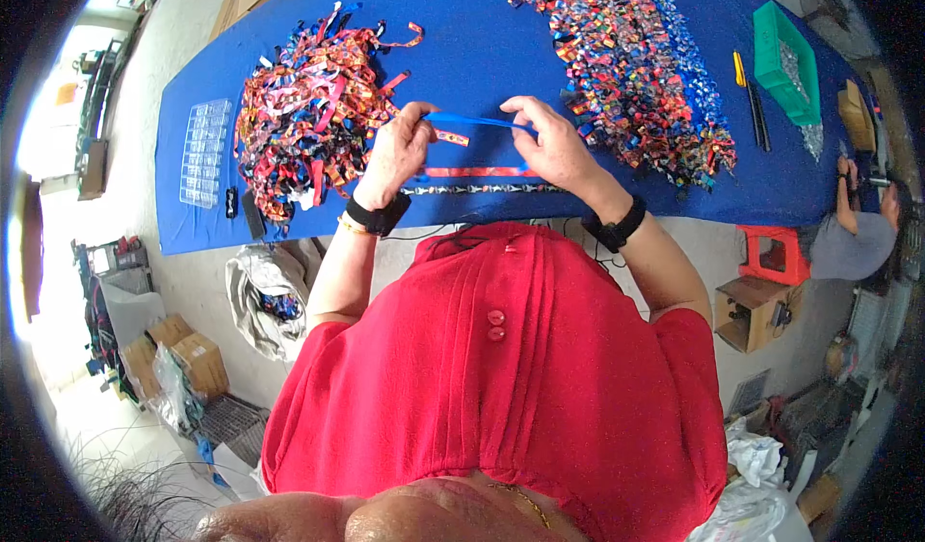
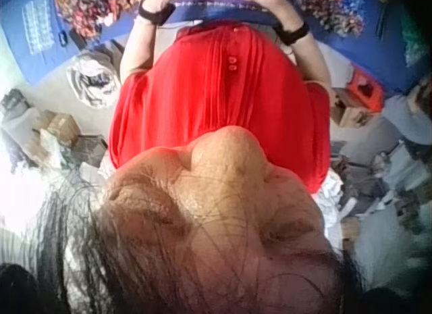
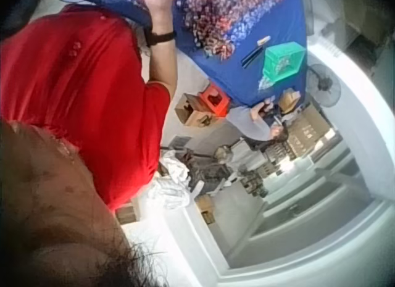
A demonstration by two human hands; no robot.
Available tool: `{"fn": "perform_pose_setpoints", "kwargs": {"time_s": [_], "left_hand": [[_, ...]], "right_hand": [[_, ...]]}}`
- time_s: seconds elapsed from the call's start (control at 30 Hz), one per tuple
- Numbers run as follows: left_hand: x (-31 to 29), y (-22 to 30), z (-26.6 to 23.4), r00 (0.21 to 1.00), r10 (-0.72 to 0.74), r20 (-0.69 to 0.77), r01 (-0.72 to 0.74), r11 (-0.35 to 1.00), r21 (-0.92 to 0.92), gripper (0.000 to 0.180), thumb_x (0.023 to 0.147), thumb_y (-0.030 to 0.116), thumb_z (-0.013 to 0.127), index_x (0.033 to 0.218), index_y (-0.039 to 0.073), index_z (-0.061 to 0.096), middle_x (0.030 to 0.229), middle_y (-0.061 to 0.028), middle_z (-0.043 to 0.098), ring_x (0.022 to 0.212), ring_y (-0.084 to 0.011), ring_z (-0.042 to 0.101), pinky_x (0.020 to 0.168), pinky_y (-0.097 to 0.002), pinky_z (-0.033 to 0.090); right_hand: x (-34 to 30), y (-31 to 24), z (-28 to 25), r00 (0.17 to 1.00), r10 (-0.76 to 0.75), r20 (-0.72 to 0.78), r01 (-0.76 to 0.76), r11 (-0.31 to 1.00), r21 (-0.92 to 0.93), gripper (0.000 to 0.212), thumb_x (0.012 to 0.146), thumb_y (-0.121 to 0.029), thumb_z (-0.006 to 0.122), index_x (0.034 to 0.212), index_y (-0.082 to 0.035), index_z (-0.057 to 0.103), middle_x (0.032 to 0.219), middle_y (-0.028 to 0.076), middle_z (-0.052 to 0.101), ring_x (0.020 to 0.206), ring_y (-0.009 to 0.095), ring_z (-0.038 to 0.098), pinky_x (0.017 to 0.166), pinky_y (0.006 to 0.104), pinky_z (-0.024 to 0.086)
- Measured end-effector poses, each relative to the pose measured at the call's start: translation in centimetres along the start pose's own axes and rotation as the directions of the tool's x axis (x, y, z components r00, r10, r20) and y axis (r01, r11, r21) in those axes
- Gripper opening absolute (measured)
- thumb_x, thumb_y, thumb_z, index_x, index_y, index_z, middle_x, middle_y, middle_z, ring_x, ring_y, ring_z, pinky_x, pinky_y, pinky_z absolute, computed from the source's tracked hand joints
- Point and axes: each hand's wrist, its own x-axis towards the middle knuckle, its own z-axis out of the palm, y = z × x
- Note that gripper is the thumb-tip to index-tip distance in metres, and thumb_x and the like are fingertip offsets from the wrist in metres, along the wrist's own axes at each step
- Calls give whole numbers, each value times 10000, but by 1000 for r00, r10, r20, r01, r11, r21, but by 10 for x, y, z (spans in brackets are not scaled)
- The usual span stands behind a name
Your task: Sorting various patterned lanyards and attaching plastic buckles and metal clips to them.
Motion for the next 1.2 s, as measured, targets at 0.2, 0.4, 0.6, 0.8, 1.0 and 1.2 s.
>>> {"fn": "perform_pose_setpoints", "kwargs": {"time_s": [0.2, 0.4, 0.6, 0.8, 1.0, 1.2], "left_hand": [[-10, -24, -13, 938, -274, 214, 341, 845, -412, 75, 922, 100, 509, 954, 34, 526, 661, -26, 613, 526, -72, 531, 472, -220, 422], [-21, -66, -32, 853, -409, 324, 513, 767, -384, 137, 883, 172, 617, 850, 39, 618, 677, -10, 637, 492, -49, 528, 440, -196, 404], [-28, -116, -33, 817, -485, 311, 562, 790, -245, 180, 843, 236, 666, 804, 64, 629, 607, 25, 568, 494, -40, 492, 435, -191, 370], [-35, -156, -27, 774, -583, 246, 628, 757, -180, 158, 826, 221, 646, 811, 64, 637, 595, 15, 562, 475, -63, 488, 420, -198, 365], [-34, -212, -4, 697, -689, 199, 711, 701, -61, 157, 793, 187, 649, 764, 37, 614, 585, -15, 574, 457, -92, 510, 393, -230, 390], [-31, -261, 22, 678, -716, 170, 735, 667, -122, 138, 779, 154, 614, 784, 19, 637, 572, -61, 598, 446, -131, 558, 404, -266, 448]], "right_hand": [[-8, 33, -25, 974, 136, 182, -181, 950, 256, 122, 897, -109, 539, 963, -21, 590, 786, 12, 617, 601, 54, 531, 546, 208, 436], [-9, 64, -47, 928, 315, 198, -350, 920, 177, 169, 904, -201, 557, 916, -45, 622, 746, 8, 624, 602, 53, 554, 521, 195, 435], [-12, 98, -43, 905, 392, 164, -415, 899, 142, 188, 881, -237, 596, 862, -51, 615, 688, -11, 589, 575, 51, 542, 506, 193, 429], [-23, 127, -27, 821, 556, 130, -569, 815, 109, 183, 863, -243, 619, 842, -61, 611, 662, -29, 565, 558, 53, 535, 494, 196, 427], [-38, 167, 6, 665, 744, 62, -744, 653, 145, 120, 854, -179, 607, 865, -61, 590, 683, -15, 575, 547, 44, 527, 443, 191, 414], [-46, 196, 29, 582, 809, -78, -810, 586, 29, 158, 830, -196, 629, 865, -43, 608, 634, 24, 593, 508, 84, 545, 430, 231, 418]]}}
